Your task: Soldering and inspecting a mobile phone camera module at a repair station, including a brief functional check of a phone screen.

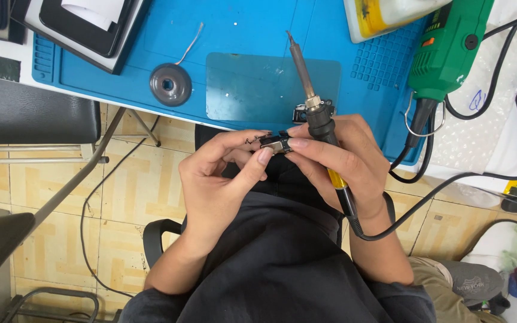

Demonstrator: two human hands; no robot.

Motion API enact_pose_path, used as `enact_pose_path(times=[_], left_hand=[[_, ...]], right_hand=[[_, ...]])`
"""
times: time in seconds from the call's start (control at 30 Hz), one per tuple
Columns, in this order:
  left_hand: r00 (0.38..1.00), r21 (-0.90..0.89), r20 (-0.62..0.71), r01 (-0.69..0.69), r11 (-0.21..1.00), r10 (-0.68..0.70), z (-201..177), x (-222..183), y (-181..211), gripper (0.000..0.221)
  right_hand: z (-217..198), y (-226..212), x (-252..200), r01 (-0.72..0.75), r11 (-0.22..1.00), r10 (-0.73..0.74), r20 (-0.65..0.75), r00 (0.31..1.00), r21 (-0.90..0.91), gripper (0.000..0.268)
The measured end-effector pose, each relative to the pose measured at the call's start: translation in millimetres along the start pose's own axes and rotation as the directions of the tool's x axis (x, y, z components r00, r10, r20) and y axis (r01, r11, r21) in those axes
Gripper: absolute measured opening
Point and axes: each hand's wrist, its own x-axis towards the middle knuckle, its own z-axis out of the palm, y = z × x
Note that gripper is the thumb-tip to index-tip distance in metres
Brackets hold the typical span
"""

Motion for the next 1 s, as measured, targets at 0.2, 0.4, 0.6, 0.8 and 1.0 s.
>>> enact_pose_path(times=[0.2, 0.4, 0.6, 0.8, 1.0], left_hand=[[0.996, -0.064, 0.034, 0.087, 0.994, -0.085, -0.2, 1.9, 1.7, 0.013], [0.996, -0.09, 0.031, 0.083, 0.992, -0.08, 2.6, 2.0, -0.1, 0.009], [0.996, -0.086, 0.047, 0.074, 0.993, -0.071, 2.6, 1.4, -1.7, 0.009], [0.999, -0.069, 0.032, -0.019, 0.997, 0.021, 4.6, -1.7, -4.9, 0.014], [0.952, 0.064, 0.025, -0.306, 0.95, 0.305, 6.3, -1.7, -5.1, 0.01]], right_hand=[[-1.4, -1.0, -0.4, 0.008, 1.0, -0.008, -0.003, 1.0, 0.007, 0.029], [-2.7, 0.1, -2.8, -0.001, 1.0, 0.001, -0.018, 1.0, 0.026, 0.027], [-3.1, 2.3, -5.2, -0.005, 1.0, 0.006, -0.012, 1.0, 0.024, 0.027], [-2.2, 3.6, -8.4, -0.003, 1.0, 0.004, -0.038, 0.999, 0.029, 0.03], [-1.4, 2.0, -9.8, -0.056, 0.997, 0.061, -0.105, 0.993, 0.053, 0.029]])
